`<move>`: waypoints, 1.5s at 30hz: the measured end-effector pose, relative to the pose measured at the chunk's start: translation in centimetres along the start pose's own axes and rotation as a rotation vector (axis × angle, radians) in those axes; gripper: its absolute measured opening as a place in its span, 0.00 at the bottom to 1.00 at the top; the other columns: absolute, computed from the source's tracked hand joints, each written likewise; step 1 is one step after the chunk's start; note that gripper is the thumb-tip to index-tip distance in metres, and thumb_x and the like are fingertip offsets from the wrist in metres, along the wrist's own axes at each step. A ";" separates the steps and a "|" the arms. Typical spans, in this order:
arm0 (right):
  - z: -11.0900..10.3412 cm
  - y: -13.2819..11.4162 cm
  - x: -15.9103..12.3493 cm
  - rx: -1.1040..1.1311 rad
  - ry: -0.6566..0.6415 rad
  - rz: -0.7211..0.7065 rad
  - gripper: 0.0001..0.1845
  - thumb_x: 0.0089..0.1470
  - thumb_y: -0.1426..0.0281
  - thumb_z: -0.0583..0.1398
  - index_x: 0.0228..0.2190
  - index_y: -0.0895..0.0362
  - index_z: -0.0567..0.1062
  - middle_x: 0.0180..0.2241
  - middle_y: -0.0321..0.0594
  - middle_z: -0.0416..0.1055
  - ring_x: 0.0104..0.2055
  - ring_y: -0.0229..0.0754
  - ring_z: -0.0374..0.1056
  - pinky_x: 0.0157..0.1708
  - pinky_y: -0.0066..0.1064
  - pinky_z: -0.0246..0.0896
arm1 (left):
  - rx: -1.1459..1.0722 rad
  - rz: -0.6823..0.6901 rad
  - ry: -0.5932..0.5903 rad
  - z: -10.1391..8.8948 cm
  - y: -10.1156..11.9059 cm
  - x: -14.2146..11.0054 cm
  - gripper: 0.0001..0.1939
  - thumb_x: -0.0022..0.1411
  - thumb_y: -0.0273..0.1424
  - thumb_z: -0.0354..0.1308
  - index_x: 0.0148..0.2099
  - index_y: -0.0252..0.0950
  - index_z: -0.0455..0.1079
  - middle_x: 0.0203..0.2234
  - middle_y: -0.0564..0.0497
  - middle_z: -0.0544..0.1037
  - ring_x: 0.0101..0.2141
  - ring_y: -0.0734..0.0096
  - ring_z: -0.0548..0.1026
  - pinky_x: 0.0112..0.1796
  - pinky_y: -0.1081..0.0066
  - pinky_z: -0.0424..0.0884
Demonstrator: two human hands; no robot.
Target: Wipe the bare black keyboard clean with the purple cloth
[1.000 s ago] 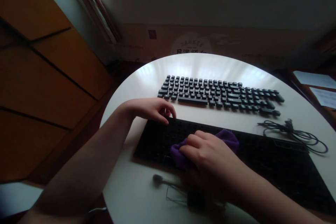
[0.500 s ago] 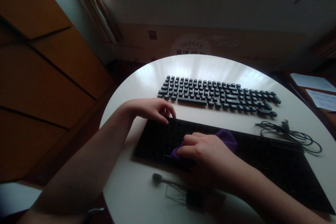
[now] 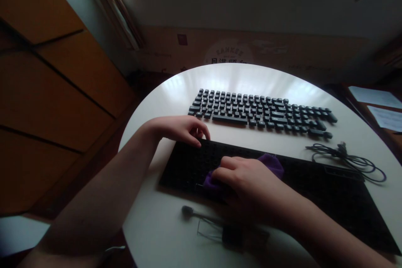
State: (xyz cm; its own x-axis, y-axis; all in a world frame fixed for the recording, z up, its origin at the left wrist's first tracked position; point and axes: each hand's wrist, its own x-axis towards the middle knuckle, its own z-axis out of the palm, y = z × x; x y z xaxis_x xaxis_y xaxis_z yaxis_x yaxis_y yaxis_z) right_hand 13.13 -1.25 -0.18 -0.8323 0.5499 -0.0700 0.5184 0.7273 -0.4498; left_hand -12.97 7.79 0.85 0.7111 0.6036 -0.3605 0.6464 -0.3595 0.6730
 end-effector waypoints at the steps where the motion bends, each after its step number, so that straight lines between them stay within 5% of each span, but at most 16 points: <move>1: -0.1 0.0 0.0 -0.001 -0.004 -0.014 0.20 0.50 0.78 0.62 0.44 0.50 0.79 0.38 0.38 0.74 0.36 0.41 0.69 0.32 0.29 0.56 | -0.002 -0.001 0.000 0.0 0.0 0.0 0.20 0.56 0.36 0.64 0.51 0.35 0.77 0.29 0.53 0.72 0.33 0.69 0.70 0.34 0.71 0.65; 10: 0.1 -0.2 -0.2 0.032 0.058 -0.055 0.18 0.51 0.81 0.61 0.38 0.49 0.82 0.33 0.36 0.74 0.33 0.39 0.69 0.31 0.28 0.56 | -0.023 0.008 -0.011 -0.1 -0.3 0.1 0.21 0.56 0.37 0.65 0.51 0.36 0.77 0.29 0.54 0.72 0.32 0.69 0.70 0.33 0.71 0.65; 17: -4.1 1.0 -3.7 0.224 0.403 0.060 0.08 0.62 0.65 0.61 0.35 0.53 0.80 0.26 0.36 0.73 0.25 0.36 0.68 0.23 0.25 0.59 | -0.013 -0.008 -0.006 -0.1 -0.3 0.3 0.21 0.55 0.37 0.64 0.51 0.35 0.77 0.31 0.53 0.72 0.32 0.70 0.70 0.34 0.71 0.65; 19: -5.1 2.1 -4.6 0.230 0.348 0.088 0.09 0.62 0.62 0.61 0.35 0.52 0.80 0.26 0.37 0.75 0.25 0.38 0.70 0.24 0.27 0.63 | -0.014 -0.011 -0.004 -0.1 -0.2 0.3 0.21 0.55 0.37 0.64 0.51 0.35 0.77 0.31 0.53 0.72 0.32 0.70 0.69 0.34 0.71 0.65; 24: -5.7 2.9 -5.5 0.258 -0.073 0.046 0.09 0.61 0.67 0.61 0.37 0.49 0.83 0.33 0.39 0.80 0.32 0.43 0.76 0.29 0.28 0.70 | -0.009 -0.022 0.002 -0.1 -0.1 0.2 0.21 0.55 0.37 0.64 0.50 0.36 0.77 0.31 0.53 0.72 0.32 0.70 0.70 0.34 0.72 0.64; 26: -5.5 2.7 -5.5 0.260 -0.089 0.109 0.09 0.61 0.66 0.60 0.34 0.50 0.82 0.30 0.38 0.79 0.29 0.42 0.75 0.25 0.27 0.68 | -0.007 -0.022 0.009 -0.1 -0.2 0.2 0.20 0.55 0.37 0.65 0.50 0.36 0.77 0.31 0.53 0.72 0.32 0.70 0.70 0.34 0.72 0.64; 33: -4.1 2.8 -4.4 0.069 0.585 0.331 0.12 0.60 0.59 0.62 0.37 0.55 0.78 0.28 0.39 0.76 0.26 0.41 0.69 0.25 0.29 0.61 | -0.034 -0.022 0.006 0.0 -0.2 0.2 0.20 0.56 0.37 0.65 0.50 0.35 0.77 0.30 0.53 0.71 0.32 0.70 0.69 0.33 0.72 0.64; 37: -1.9 1.4 -2.7 -0.009 0.379 0.114 0.06 0.59 0.70 0.61 0.35 0.54 0.79 0.31 0.38 0.76 0.28 0.39 0.68 0.28 0.29 0.59 | -0.032 -0.013 0.000 -0.1 -0.3 0.2 0.20 0.56 0.38 0.65 0.50 0.36 0.77 0.29 0.54 0.71 0.32 0.70 0.69 0.33 0.72 0.64; 41: -0.7 0.5 -1.5 -0.091 0.124 -0.021 0.12 0.51 0.77 0.63 0.37 0.53 0.81 0.32 0.38 0.77 0.32 0.41 0.70 0.30 0.29 0.58 | -0.019 -0.023 -0.002 -0.1 -0.3 0.2 0.21 0.56 0.38 0.65 0.51 0.36 0.77 0.29 0.54 0.71 0.32 0.70 0.69 0.33 0.72 0.64; 45: -0.9 0.8 -1.5 -0.181 0.023 -0.115 0.17 0.53 0.76 0.62 0.45 0.54 0.79 0.38 0.41 0.77 0.34 0.43 0.71 0.32 0.31 0.59 | -0.014 -0.019 -0.005 -0.1 -0.2 0.2 0.21 0.56 0.37 0.65 0.51 0.36 0.77 0.29 0.54 0.71 0.32 0.70 0.69 0.33 0.72 0.64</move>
State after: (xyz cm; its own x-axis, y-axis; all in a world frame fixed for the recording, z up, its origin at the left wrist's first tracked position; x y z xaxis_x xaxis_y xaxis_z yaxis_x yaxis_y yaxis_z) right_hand 15.00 -1.10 0.38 -0.8843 0.4669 -0.0059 0.4489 0.8465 -0.2864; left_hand -13.05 8.08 0.71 0.7000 0.6067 -0.3766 0.6561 -0.3382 0.6747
